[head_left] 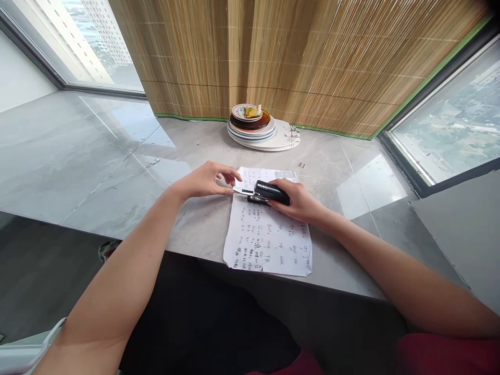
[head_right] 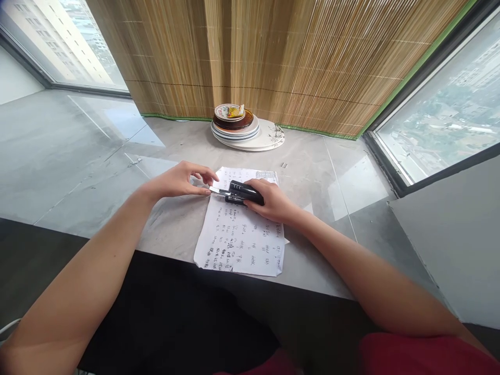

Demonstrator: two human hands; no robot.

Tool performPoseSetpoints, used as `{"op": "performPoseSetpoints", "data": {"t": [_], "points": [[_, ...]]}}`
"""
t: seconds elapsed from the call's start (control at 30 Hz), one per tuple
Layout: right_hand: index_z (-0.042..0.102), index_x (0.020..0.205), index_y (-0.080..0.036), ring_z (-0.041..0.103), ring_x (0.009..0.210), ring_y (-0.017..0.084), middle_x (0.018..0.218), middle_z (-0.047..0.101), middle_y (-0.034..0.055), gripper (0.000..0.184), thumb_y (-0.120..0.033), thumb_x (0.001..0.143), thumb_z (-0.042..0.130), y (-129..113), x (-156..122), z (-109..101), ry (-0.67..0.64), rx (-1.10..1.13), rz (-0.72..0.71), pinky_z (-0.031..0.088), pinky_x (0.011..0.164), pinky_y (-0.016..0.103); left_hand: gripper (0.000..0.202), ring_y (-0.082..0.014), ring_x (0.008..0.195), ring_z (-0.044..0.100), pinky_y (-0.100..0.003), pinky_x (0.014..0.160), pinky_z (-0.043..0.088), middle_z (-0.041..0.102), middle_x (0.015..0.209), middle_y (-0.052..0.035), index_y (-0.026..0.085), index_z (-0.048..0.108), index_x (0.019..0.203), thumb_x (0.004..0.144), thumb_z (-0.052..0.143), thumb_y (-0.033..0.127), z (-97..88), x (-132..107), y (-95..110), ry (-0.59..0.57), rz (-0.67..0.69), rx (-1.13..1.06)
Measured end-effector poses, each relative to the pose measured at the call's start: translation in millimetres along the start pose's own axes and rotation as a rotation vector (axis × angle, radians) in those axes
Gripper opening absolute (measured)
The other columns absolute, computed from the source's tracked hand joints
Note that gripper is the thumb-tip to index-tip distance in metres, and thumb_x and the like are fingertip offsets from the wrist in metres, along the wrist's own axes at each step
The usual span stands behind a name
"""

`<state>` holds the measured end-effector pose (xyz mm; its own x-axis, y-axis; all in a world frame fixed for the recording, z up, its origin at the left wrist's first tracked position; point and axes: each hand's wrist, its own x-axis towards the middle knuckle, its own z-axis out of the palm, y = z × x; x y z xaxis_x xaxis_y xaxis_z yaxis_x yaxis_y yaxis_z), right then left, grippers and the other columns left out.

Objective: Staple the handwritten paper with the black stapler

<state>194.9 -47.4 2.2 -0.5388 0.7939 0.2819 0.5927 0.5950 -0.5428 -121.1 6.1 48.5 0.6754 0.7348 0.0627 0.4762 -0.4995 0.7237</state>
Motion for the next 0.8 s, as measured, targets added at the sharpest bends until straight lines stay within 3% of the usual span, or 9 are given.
{"op": "performPoseSetpoints", "data": {"t": [0.43,0.8], "points": [[0.064,0.12,-0.026,0.067,0.093,0.024,0.105,0.073,0.0058,0.024,-0.034,0.097,0.066,-2,1,-1,0.001,0.013,-0.01,0.053,0.083,0.042,0.032,-0.0228,0.095,0.071,-0.038,0.089,0.057,0.079,0.109,-0.0074,0.024,0.082,0.114,0.085,0.082,0.038,14.3,7,-5,-0.029,0.05,-0.036],[0.063,0.115,-0.026,0.065,0.092,0.024,0.103,0.072,0.0056,0.021,-0.032,0.096,0.067,-1,1,-1,-0.011,0.03,-0.009,0.051,0.082,0.041,0.025,-0.019,0.095,0.07,-0.032,0.084,0.054,0.079,0.105,-0.005,0.022,0.079,0.109,0.085,0.079,0.023,34.9,15,-3,0.001,0.156,-0.028]]}}
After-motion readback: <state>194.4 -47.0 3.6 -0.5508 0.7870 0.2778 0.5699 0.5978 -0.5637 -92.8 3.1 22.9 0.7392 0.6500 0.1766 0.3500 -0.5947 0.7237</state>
